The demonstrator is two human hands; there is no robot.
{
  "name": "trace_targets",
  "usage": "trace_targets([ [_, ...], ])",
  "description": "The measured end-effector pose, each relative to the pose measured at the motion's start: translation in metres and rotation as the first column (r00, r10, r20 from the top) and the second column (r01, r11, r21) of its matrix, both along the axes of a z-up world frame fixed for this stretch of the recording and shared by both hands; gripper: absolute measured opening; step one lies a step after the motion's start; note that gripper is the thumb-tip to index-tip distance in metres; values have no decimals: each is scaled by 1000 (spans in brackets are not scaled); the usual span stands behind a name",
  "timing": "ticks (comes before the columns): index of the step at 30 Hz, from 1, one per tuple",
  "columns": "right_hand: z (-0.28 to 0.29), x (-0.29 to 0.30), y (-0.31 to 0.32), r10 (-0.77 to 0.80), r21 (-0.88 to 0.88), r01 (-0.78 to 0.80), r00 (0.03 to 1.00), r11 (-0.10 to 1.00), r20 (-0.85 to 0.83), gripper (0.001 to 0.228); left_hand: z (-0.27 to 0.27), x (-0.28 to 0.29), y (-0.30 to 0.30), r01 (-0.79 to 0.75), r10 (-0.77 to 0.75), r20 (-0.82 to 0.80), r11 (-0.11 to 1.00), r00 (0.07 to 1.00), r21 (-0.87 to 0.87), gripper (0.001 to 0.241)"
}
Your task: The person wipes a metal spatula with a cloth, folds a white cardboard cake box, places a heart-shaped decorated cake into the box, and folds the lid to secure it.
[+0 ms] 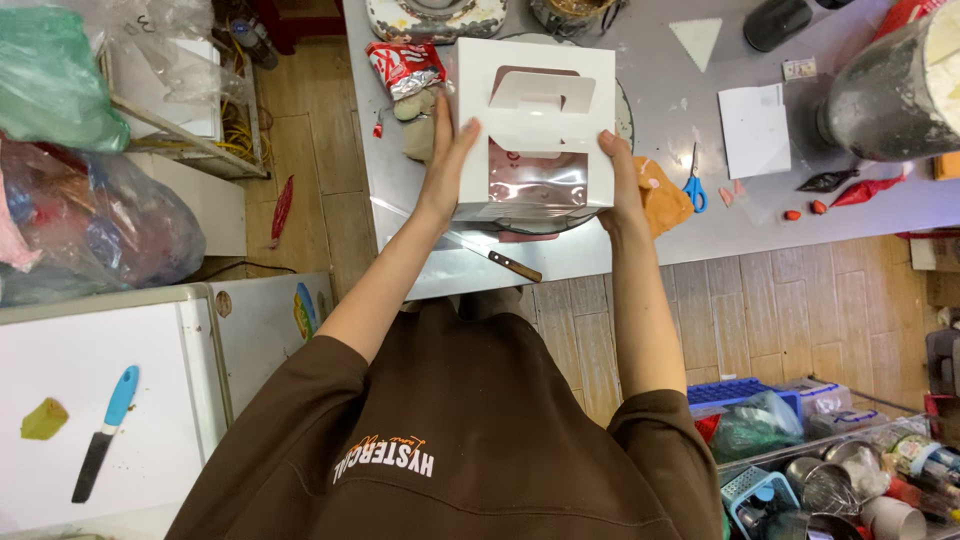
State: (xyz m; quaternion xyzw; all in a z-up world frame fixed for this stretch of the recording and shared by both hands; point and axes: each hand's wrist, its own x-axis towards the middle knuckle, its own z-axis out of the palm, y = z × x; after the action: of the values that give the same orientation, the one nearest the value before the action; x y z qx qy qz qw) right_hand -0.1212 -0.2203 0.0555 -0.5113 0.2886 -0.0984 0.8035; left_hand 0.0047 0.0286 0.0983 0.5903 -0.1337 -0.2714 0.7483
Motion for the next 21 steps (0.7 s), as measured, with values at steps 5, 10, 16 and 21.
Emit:
trace_targets([
  [5, -23, -1, -4, 53, -8, -53, 992, 999, 118, 56, -7, 4, -3, -19, 16, -99, 999, 995, -26, 97],
  [10, -9, 0, 7, 57, -4, -57, 986, 998, 155, 64, -11, 5, -1, -26, 20, -81, 997, 996, -76, 98],
  [16, 8, -4, 13, 92, -69, -79, 974, 994, 205, 73, -21, -1, 2, -27, 21, -83, 997, 996, -73, 109],
  [21, -26, 3, -4, 62, 36, -65, 994, 997, 94, 69, -28, -1, 12, 1, 20, -177, 993, 984, 115, 122],
])
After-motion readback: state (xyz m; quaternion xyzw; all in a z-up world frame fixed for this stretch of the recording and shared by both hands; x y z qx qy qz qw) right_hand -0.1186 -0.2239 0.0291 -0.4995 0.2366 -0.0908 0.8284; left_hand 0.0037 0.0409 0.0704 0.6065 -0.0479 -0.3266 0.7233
